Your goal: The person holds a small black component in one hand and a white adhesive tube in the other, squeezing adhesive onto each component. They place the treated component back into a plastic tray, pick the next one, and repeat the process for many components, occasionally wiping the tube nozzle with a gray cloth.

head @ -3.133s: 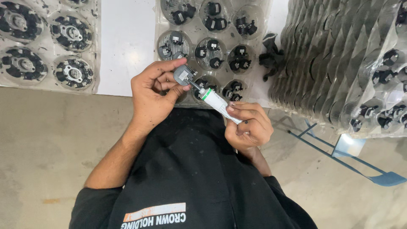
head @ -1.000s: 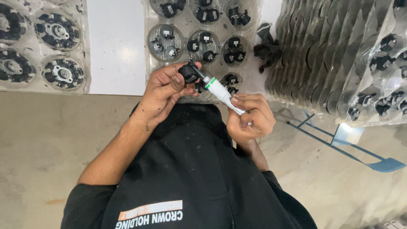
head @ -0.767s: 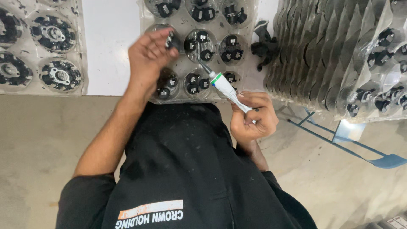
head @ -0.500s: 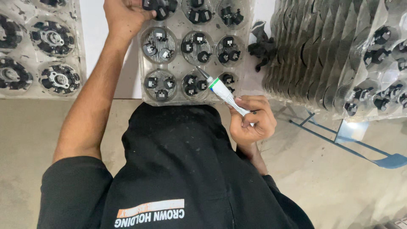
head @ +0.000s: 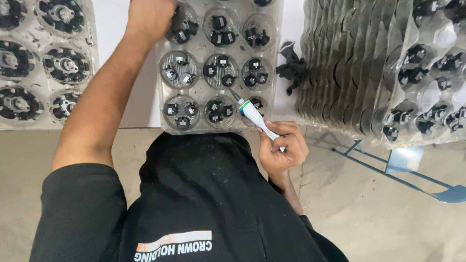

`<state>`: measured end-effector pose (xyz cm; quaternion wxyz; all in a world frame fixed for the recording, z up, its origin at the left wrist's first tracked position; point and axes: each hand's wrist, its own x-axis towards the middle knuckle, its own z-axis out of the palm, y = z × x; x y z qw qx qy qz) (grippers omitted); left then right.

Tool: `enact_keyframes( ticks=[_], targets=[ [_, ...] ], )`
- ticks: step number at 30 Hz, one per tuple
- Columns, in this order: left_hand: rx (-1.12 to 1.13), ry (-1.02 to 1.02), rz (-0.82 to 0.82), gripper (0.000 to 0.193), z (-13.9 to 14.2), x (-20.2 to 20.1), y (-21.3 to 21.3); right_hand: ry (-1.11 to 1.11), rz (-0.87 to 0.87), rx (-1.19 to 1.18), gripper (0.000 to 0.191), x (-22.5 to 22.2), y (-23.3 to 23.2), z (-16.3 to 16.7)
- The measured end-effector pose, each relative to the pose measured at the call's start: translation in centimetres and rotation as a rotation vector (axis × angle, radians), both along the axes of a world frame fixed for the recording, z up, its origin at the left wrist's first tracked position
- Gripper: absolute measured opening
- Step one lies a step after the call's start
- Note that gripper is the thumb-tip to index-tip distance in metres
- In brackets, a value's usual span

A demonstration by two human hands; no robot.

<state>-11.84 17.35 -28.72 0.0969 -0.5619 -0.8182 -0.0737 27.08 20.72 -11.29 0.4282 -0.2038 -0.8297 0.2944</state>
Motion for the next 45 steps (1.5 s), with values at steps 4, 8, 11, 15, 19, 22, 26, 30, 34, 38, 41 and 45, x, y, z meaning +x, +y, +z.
enact_keyframes(
  ticks=[4, 8, 11, 15, 19, 22, 26, 30, 34, 38, 41, 45],
  targets=[
    [-0.100, 0.115, 0.034, 0.008, 1.1, 1.0, 0.2, 0.013, -0.002, -0.007, 0.051, -0.2, 0.2, 0.1],
    [-0.081, 0.018, 0.141, 0.020, 2.3, 2.1, -0.1, 0.024, -0.001, -0.022, 0.050, -0.5, 0.5, 0.2],
    [0.127, -0.246, 0.120, 0.028, 2.5, 3.8, -0.7, 0.024, -0.001, -0.044, 0.050, -0.7, 0.5, 0.3],
    [0.027, -0.402, 0.243, 0.049, 1.9, 5.2, -0.1, 0.024, 0.027, -0.060, 0.050, -1.0, 0.5, 0.5],
    [0.031, -0.409, 0.280, 0.056, 1.1, 5.1, 0.4, 0.007, 0.026, -0.076, 0.051, -1.2, 0.4, 0.6],
    [0.009, -0.385, 0.314, 0.056, 1.1, 4.9, 0.8, 0.016, 0.017, -0.097, 0.050, -1.2, 0.3, 0.4],
    [0.112, -0.374, 0.300, 0.065, 2.0, 4.8, 0.0, 0.035, -0.023, -0.161, 0.051, -0.8, 0.3, -0.2],
    [0.488, -1.059, 0.295, 0.049, 3.6, 5.6, -3.3, 0.095, -0.083, -0.294, 0.050, -0.2, 0.2, -0.9],
    [0.855, -1.848, 0.331, 0.038, 5.2, 7.5, -6.0, 0.356, 0.023, -0.795, 0.049, -0.3, 0.9, -1.7],
    [0.964, -2.142, 0.311, 0.034, 7.4, 11.1, -8.2, 0.417, 0.158, -1.031, 0.048, -1.0, 1.4, -1.9],
    [0.946, -2.018, 0.149, 0.045, 9.5, 13.6, -9.2, 0.321, 0.146, -0.923, 0.050, -1.6, 0.7, -1.6],
    [0.951, -1.914, 0.054, 0.053, 12.2, 15.7, -10.0, 0.076, 0.075, -0.438, 0.053, -1.7, -0.9, -0.6]
  ],
)
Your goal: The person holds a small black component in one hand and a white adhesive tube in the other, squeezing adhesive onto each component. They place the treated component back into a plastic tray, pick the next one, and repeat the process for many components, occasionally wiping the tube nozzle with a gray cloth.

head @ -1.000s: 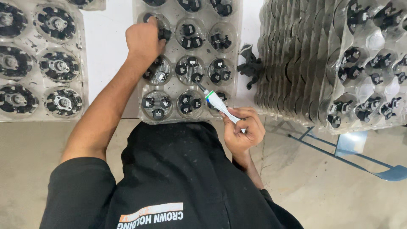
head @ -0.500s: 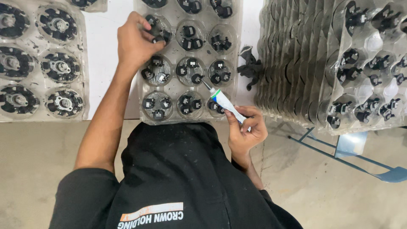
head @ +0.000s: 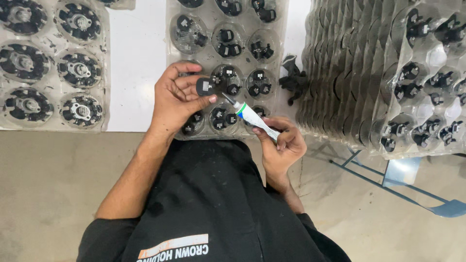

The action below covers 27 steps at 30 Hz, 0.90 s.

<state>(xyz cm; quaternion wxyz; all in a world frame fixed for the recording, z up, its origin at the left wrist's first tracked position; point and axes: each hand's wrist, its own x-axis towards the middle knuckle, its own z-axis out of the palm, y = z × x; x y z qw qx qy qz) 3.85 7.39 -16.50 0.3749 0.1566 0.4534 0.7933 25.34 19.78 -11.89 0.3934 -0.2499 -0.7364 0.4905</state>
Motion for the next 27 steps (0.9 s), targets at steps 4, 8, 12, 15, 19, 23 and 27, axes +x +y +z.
enact_keyframes(
  ticks=[4, 8, 12, 15, 19, 23, 27],
  targets=[
    [0.067, 0.100, -0.053, 0.047, 1.4, 0.9, -0.7, 0.084, 0.022, 0.100, 0.052, -0.6, -0.9, 0.7],
    [0.078, 0.159, -0.031, 0.046, 1.7, 1.5, -1.0, 0.020, -0.003, 0.315, 0.056, -0.8, -1.3, 1.6],
    [0.051, 0.160, -0.040, 0.050, 1.7, 1.9, -1.3, -0.036, -0.005, 0.424, 0.056, -0.9, -1.5, 2.4],
    [0.016, 0.204, -0.044, 0.053, 1.8, 2.2, -1.5, -0.028, 0.016, 0.465, 0.056, -0.9, -1.4, 2.7],
    [-0.042, 0.281, -0.021, 0.053, 1.9, 2.6, -1.6, -0.013, 0.037, 0.479, 0.055, -0.8, -1.3, 2.8],
    [-0.058, 0.246, -0.046, 0.051, 1.9, 2.9, -1.5, 0.004, 0.044, 0.454, 0.050, -0.6, -1.3, 2.8],
    [-0.037, 0.212, -0.056, 0.052, 1.8, 2.9, -1.4, -0.006, 0.045, 0.452, 0.054, -0.5, -1.3, 2.7]
  ],
)
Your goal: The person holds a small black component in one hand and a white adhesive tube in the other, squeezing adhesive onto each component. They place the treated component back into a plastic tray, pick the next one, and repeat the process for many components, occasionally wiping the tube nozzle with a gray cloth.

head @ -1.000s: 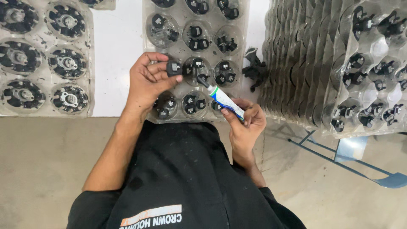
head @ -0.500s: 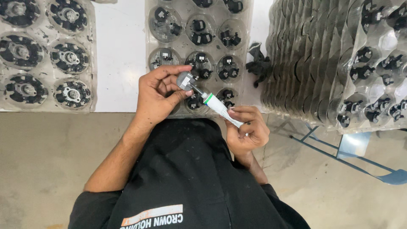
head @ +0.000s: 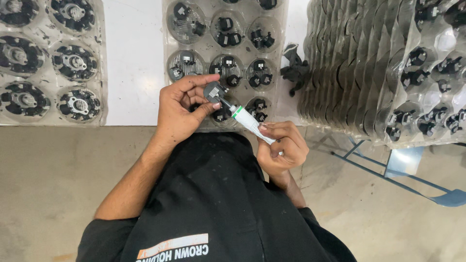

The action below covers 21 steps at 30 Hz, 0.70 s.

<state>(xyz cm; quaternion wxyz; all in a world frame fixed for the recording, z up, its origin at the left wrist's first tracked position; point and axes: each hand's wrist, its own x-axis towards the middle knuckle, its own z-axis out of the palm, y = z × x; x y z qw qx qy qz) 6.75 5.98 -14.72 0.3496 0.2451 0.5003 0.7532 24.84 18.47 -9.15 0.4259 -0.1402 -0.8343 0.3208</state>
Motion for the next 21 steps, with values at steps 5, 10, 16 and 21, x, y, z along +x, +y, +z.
enact_keyframes(
  ticks=[5, 10, 16, 21],
  targets=[
    [-0.015, -0.003, -0.006, 0.052, -0.1, 0.0, -0.1, -0.007, -0.002, 0.010, 0.054, 0.1, -0.1, 0.0],
    [0.000, -0.005, 0.001, 0.052, -0.3, 0.0, 0.0, -0.012, -0.013, 0.011, 0.054, 0.2, -0.1, -0.1],
    [0.039, -0.076, 0.000, 0.051, -1.1, 0.1, 0.0, -0.013, -0.013, -0.003, 0.053, 0.2, -0.2, -0.3],
    [0.061, -0.272, -0.001, 0.048, -1.8, 0.6, 0.2, -0.036, -0.035, -0.041, 0.049, 0.1, -0.4, -0.6]
  ],
)
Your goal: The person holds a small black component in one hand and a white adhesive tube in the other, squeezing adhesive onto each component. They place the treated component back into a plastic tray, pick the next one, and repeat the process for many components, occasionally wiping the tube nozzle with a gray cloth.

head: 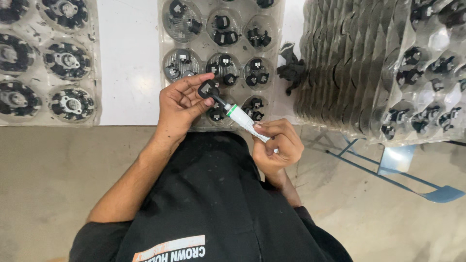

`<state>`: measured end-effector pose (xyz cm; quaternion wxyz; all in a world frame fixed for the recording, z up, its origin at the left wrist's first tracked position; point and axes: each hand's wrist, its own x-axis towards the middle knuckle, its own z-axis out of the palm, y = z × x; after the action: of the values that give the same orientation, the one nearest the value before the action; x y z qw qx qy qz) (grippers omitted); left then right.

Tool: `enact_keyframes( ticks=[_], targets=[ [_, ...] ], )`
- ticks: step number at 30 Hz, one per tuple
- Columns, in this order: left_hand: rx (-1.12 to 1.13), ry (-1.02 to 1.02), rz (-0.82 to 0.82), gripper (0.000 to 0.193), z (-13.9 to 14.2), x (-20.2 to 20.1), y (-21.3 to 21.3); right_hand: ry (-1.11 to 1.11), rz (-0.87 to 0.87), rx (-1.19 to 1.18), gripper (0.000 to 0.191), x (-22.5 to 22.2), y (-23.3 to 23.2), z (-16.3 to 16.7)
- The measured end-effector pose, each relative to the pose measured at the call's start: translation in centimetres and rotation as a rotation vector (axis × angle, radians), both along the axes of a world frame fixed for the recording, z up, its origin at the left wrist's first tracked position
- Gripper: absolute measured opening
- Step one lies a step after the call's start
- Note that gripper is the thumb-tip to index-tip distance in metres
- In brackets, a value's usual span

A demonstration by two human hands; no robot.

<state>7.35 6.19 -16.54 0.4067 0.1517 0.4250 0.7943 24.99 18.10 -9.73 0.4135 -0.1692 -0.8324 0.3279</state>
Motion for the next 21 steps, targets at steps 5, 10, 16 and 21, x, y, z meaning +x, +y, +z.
enact_keyframes(
  ticks=[5, 10, 16, 21],
  targets=[
    [0.032, -0.099, -0.005, 0.044, -0.8, 1.0, 0.0, 0.037, -0.047, 0.014, 0.055, -0.4, 0.1, -0.6],
    [0.042, -0.160, -0.086, 0.039, -1.3, 1.2, -0.1, 0.081, -0.011, 0.090, 0.054, -0.5, 0.5, -0.8],
    [0.085, -0.180, -0.134, 0.040, -1.6, 1.4, -0.4, 0.046, -0.012, 0.083, 0.051, -0.4, 0.7, -0.8],
    [0.140, -0.227, -0.140, 0.040, -2.2, 1.4, -0.3, 0.036, -0.028, 0.065, 0.053, -0.2, 0.6, -0.9]
  ],
)
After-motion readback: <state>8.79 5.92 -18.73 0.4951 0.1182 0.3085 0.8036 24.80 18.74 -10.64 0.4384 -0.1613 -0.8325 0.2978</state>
